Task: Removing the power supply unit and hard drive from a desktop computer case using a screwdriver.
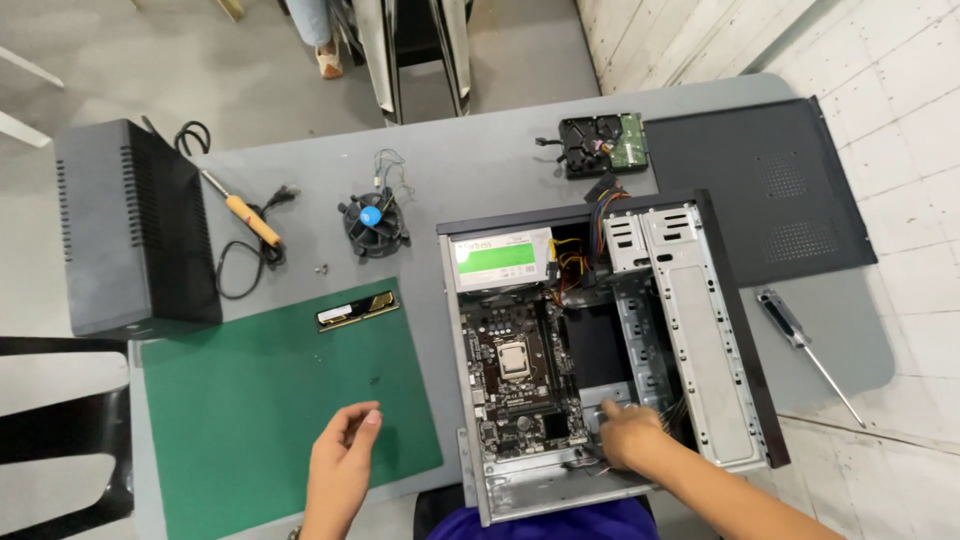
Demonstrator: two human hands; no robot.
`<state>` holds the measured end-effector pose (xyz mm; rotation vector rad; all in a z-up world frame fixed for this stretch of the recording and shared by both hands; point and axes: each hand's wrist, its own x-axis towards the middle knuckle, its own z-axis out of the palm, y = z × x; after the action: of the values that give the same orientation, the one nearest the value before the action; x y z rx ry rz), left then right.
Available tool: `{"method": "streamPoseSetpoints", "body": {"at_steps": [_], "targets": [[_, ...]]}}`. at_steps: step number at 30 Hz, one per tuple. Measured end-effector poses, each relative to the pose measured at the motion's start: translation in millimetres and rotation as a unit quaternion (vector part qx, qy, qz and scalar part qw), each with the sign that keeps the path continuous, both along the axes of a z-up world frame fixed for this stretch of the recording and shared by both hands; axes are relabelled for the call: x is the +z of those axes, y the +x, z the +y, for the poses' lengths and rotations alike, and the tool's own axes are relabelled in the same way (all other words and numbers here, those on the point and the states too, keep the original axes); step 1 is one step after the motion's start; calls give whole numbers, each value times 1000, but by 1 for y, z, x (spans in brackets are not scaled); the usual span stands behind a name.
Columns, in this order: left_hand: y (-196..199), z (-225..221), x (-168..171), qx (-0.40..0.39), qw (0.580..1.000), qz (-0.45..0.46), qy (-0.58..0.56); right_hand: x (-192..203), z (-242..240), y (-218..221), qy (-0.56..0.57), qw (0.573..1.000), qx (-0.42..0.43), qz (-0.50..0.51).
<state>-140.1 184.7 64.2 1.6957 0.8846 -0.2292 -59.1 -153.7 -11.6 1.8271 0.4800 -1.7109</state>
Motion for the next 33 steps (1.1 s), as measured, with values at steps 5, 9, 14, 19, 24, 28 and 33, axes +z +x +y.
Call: {"method": "streamPoseSetpoints", "body": {"at_steps": [5, 9, 14, 19, 24, 28, 33], "targets": [[-16, -1, -48, -44, 997, 52, -26, -47, -23, 1, 75, 986, -67, -130], [-6, -36, -38, -88, 984, 97, -121, -27, -30, 8, 158, 971, -164, -76], [-2, -64, -32, -106, 975, 89, -171, 113, -14, 22, 204, 947, -234, -88], [-1, -59, -28, -84, 973, 106, -188, 179, -131, 61, 240, 620, -644, -380], [-1, -53, -39, -46, 981, 40, -187, -16, -348, 61, 216, 623, -554, -508], [17, -50, 2, -139, 973, 59, -173, -193, -427, 13, 248, 566, -674, -405], [32, -55, 42, -346, 912, 211, -60, -174, -371, -18, 185, 566, -608, -524]]}}
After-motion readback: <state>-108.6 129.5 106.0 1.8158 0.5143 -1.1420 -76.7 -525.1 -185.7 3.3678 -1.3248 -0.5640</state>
